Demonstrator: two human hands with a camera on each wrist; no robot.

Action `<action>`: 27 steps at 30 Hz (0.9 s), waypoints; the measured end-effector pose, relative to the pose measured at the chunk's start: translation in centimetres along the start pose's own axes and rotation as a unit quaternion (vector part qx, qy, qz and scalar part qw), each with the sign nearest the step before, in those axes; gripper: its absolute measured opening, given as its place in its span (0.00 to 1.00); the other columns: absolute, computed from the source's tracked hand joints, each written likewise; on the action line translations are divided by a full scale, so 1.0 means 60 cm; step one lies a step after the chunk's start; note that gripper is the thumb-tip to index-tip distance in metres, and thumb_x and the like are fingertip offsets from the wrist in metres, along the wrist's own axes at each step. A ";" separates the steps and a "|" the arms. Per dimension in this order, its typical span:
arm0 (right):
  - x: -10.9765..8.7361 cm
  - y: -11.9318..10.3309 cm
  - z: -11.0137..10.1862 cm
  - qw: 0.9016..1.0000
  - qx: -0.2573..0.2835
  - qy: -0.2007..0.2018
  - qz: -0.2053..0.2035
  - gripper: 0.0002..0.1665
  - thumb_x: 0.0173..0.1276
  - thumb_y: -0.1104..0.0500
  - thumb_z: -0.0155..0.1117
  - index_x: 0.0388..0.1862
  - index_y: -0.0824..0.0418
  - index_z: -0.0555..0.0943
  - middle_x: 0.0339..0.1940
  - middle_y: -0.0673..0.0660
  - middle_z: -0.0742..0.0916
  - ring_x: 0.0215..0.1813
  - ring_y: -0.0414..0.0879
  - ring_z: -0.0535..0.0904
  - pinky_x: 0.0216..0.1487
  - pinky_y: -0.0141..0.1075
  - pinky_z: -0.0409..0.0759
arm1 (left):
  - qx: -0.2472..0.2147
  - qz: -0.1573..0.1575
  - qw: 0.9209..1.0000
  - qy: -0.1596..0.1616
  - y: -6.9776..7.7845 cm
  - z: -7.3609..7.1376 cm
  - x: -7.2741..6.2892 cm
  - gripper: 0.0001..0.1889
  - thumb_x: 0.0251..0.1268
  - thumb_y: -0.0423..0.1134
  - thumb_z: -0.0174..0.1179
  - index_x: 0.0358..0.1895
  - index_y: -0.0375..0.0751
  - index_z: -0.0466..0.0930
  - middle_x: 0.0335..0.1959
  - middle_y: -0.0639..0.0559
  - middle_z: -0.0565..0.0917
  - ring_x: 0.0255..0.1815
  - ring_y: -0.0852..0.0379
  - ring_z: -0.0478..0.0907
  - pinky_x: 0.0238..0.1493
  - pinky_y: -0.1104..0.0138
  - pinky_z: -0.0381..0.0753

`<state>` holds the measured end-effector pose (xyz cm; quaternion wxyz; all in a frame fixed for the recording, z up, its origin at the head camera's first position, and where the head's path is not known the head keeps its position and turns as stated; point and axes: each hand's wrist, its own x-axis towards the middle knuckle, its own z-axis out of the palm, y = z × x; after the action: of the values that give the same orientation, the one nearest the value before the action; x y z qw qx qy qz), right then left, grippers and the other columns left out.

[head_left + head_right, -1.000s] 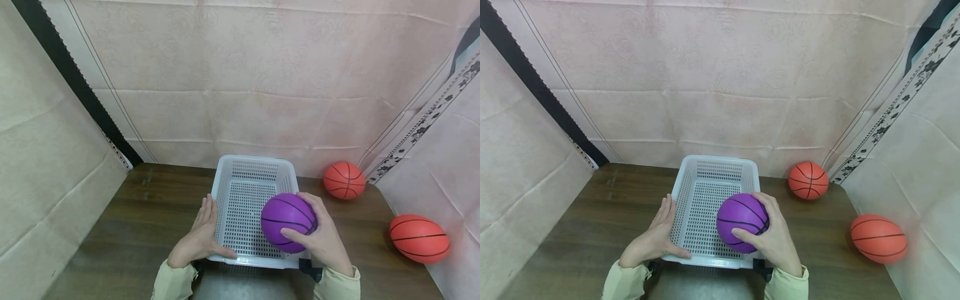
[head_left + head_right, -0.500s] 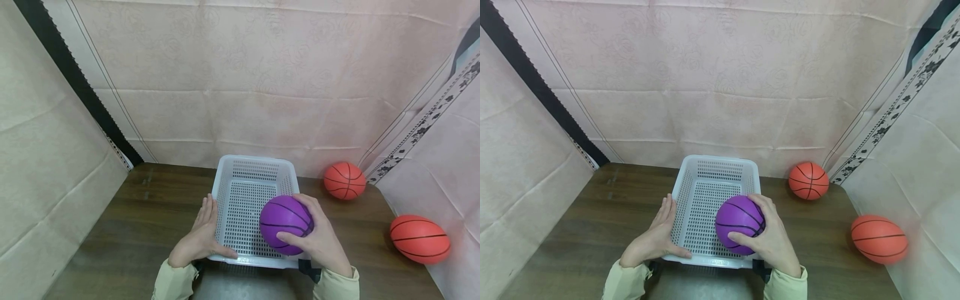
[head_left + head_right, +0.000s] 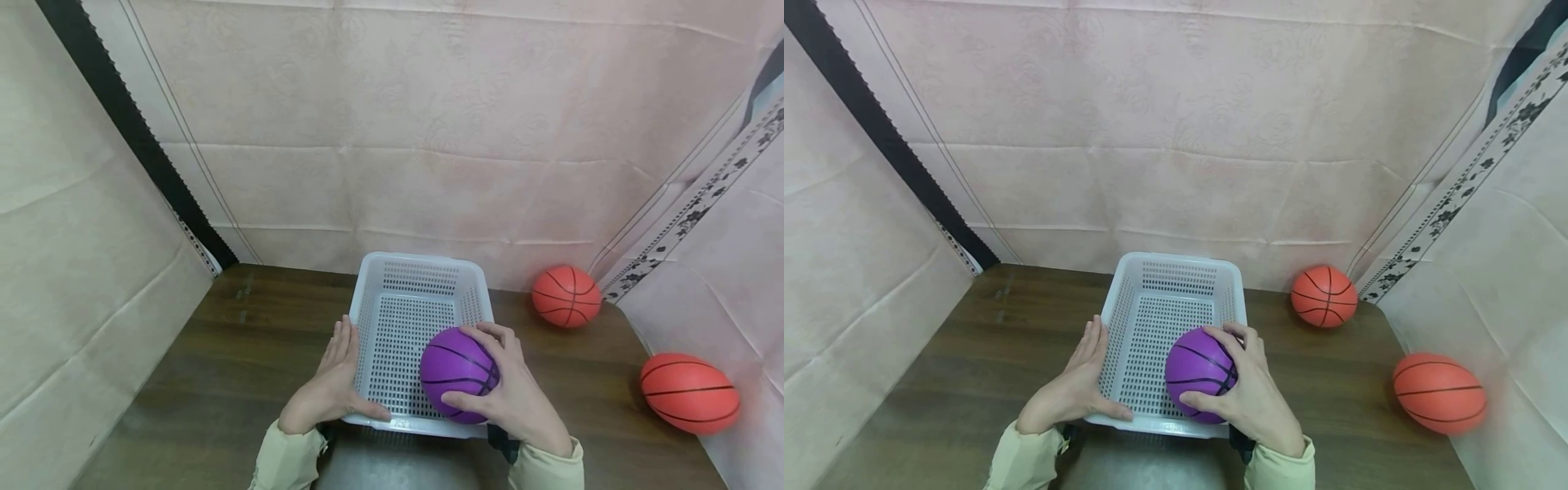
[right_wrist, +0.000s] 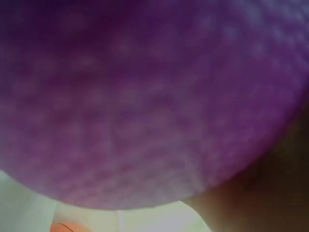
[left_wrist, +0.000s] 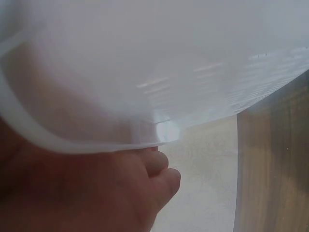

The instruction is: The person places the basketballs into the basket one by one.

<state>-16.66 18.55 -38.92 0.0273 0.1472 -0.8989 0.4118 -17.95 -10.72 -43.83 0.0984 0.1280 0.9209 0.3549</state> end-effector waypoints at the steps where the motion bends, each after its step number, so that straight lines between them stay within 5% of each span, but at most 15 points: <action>1: 0.000 0.000 0.000 1.000 -0.002 0.001 0.002 0.54 0.38 0.33 0.81 0.67 0.29 0.67 0.68 0.45 0.62 0.59 0.57 0.71 0.44 0.54 0.81 | 0.001 -0.001 1.000 0.000 0.000 0.000 0.000 0.84 0.21 0.67 0.79 0.75 0.35 0.22 0.74 0.49 0.15 0.74 0.51 0.14 0.74 0.49 0.28; 9: 0.000 -0.001 0.007 1.000 -0.020 0.005 0.004 0.57 0.38 0.29 0.78 0.68 0.36 0.64 0.61 0.46 0.69 0.60 0.50 0.67 0.43 0.50 0.81 | -0.004 -0.005 1.000 0.006 -0.001 0.001 0.000 0.84 0.21 0.65 0.80 0.75 0.36 0.23 0.75 0.49 0.16 0.75 0.51 0.15 0.73 0.48 0.28; 20: -0.002 0.006 0.007 0.999 -0.029 -0.007 0.017 0.55 0.41 0.31 0.78 0.69 0.33 0.64 0.66 0.50 0.62 0.56 0.59 0.74 0.44 0.53 0.83 | -0.001 -0.005 1.000 0.006 0.000 0.002 -0.001 0.84 0.20 0.66 0.79 0.75 0.36 0.23 0.74 0.49 0.16 0.75 0.50 0.15 0.73 0.48 0.29; 27: -0.001 0.015 0.005 0.998 -0.050 -0.018 -0.012 0.46 0.50 0.37 0.77 0.67 0.41 0.69 0.59 0.43 0.77 0.61 0.49 0.73 0.55 0.54 0.76 | 0.000 -0.006 1.000 0.001 0.002 0.000 -0.002 0.84 0.22 0.66 0.79 0.75 0.36 0.23 0.74 0.48 0.15 0.75 0.48 0.16 0.73 0.47 0.29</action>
<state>-16.84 18.89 -39.76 0.0234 0.1643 -0.9169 0.3630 -17.84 -10.67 -43.74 0.0993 0.1218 0.9219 0.3542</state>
